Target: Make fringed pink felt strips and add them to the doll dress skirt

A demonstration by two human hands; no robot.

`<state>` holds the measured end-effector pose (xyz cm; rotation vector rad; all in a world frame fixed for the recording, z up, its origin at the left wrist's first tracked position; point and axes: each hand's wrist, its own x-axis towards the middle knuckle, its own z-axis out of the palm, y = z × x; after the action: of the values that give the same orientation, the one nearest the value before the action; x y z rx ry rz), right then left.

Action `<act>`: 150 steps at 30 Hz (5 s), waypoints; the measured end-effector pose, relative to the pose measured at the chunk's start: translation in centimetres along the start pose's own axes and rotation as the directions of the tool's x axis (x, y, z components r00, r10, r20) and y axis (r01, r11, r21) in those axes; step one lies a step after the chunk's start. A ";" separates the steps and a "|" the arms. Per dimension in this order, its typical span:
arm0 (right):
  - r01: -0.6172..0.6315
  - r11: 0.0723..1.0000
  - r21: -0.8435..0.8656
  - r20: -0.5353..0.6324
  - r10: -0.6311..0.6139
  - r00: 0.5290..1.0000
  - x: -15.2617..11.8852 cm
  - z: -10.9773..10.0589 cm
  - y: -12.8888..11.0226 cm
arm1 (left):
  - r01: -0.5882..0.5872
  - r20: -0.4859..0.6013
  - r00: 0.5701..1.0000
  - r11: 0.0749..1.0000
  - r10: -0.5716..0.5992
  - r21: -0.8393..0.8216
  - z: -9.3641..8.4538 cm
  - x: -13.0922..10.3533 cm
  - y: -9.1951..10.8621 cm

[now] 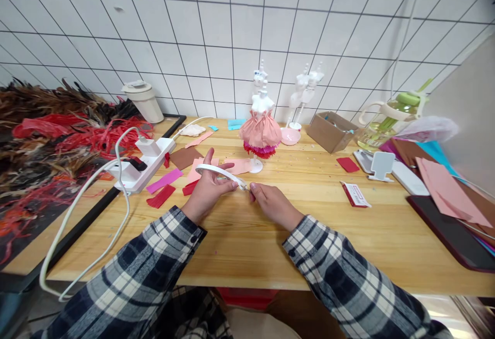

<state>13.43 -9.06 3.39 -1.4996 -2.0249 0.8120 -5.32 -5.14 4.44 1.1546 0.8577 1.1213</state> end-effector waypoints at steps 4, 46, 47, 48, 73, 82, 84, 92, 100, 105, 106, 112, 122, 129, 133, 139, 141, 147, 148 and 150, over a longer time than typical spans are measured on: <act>-0.034 0.999 -0.022 -0.043 0.033 0.999 0.0 -0.1 0.1 | -0.042 -0.030 0.999 0.998 0.043 0.044 0.0 0.0 0.1; -0.047 0.994 -0.102 -0.026 0.045 0.999 0.3 0.4 0.0 | -0.010 0.040 0.999 0.996 0.007 0.084 0.8 -0.3 -0.8; -0.040 0.995 -0.096 -0.013 0.039 0.999 0.3 0.0 0.4 | -0.006 0.042 0.999 0.997 0.002 0.078 0.8 -0.3 -0.7; -0.039 0.995 -0.089 -0.010 0.038 0.999 0.4 -0.5 0.6 | -0.012 0.040 0.999 0.997 0.009 0.074 0.8 -0.3 -0.5; -0.013 0.953 0.303 -0.135 0.056 0.989 0.5 -0.3 -0.2 | -0.106 0.178 0.982 0.972 0.068 0.212 1.9 -1.2 -0.6; -0.110 0.770 0.628 0.053 0.098 0.994 0.4 -1.2 0.1 | -0.028 0.225 0.974 0.982 -0.014 0.185 1.2 -0.9 -0.6; -0.115 0.761 0.639 0.048 0.109 0.993 0.3 -1.2 0.0 | -0.043 0.217 0.976 0.976 -0.005 0.213 1.1 -0.8 -0.6; -0.124 0.835 0.536 0.019 0.135 0.991 0.6 -0.6 0.6 | -0.146 0.139 0.982 0.977 0.125 0.153 1.0 -0.4 -0.8; -0.110 0.880 0.462 -0.025 0.137 0.990 0.7 -0.3 0.7 | -0.044 0.104 0.994 0.994 0.034 0.096 1.0 -0.1 -1.9; -0.102 0.892 0.439 -0.078 0.151 0.985 0.7 -0.2 0.6 | -0.074 0.072 0.996 0.977 0.061 0.201 1.0 -0.1 -1.4; -0.095 0.891 0.443 -0.106 0.157 0.982 0.6 -0.2 0.5 | -0.077 0.056 0.996 0.975 0.066 0.209 1.0 -0.1 -1.3; -0.008 0.873 0.487 -0.175 0.106 0.979 0.2 0.3 -0.2 | -0.082 -0.080 0.993 0.991 0.090 0.105 0.9 0.1 -0.8; 0.017 0.997 0.070 -0.136 -0.007 0.991 -0.4 -1.1 0.1 | -0.005 -0.100 0.995 1.000 0.007 0.021 0.8 0.2 -0.7; -0.015 0.989 -0.149 -0.055 0.007 0.998 -0.2 -0.5 -0.2 | -0.003 -0.083 0.997 0.999 0.006 0.036 0.9 0.1 -0.7; -0.014 0.983 -0.185 -0.060 0.002 0.998 -0.2 -0.4 -0.2 | -0.008 -0.056 0.998 0.999 0.011 0.048 0.9 0.1 -1.0; -0.065 0.970 -0.234 -0.100 0.043 0.994 -0.2 0.1 -0.5 | -0.027 -0.029 0.999 0.997 0.029 0.067 1.2 0.0 -1.5; -0.083 0.969 -0.234 -0.125 0.054 0.991 -0.2 0.4 -0.5 | -0.040 -0.017 0.999 0.997 0.041 0.071 1.3 -0.1 -1.6; -0.040 0.985 -0.166 -0.151 0.014 0.988 0.0 1.0 -0.1 | -0.047 -0.017 0.999 0.997 0.048 0.067 1.3 -0.2 -1.6; -0.033 0.987 -0.154 -0.153 0.009 0.988 0.1 1.0 -0.1 | -0.042 -0.021 0.999 0.997 0.043 0.067 1.3 -0.2 -1.6; -0.027 0.990 -0.136 -0.151 0.007 0.988 0.1 1.0 -0.1 | -0.034 -0.026 0.999 0.997 0.035 0.063 1.4 -0.3 -1.4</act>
<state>12.62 -9.12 2.71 -1.6047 -1.9926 0.5565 -3.75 -5.83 3.42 1.2125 0.9023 1.1474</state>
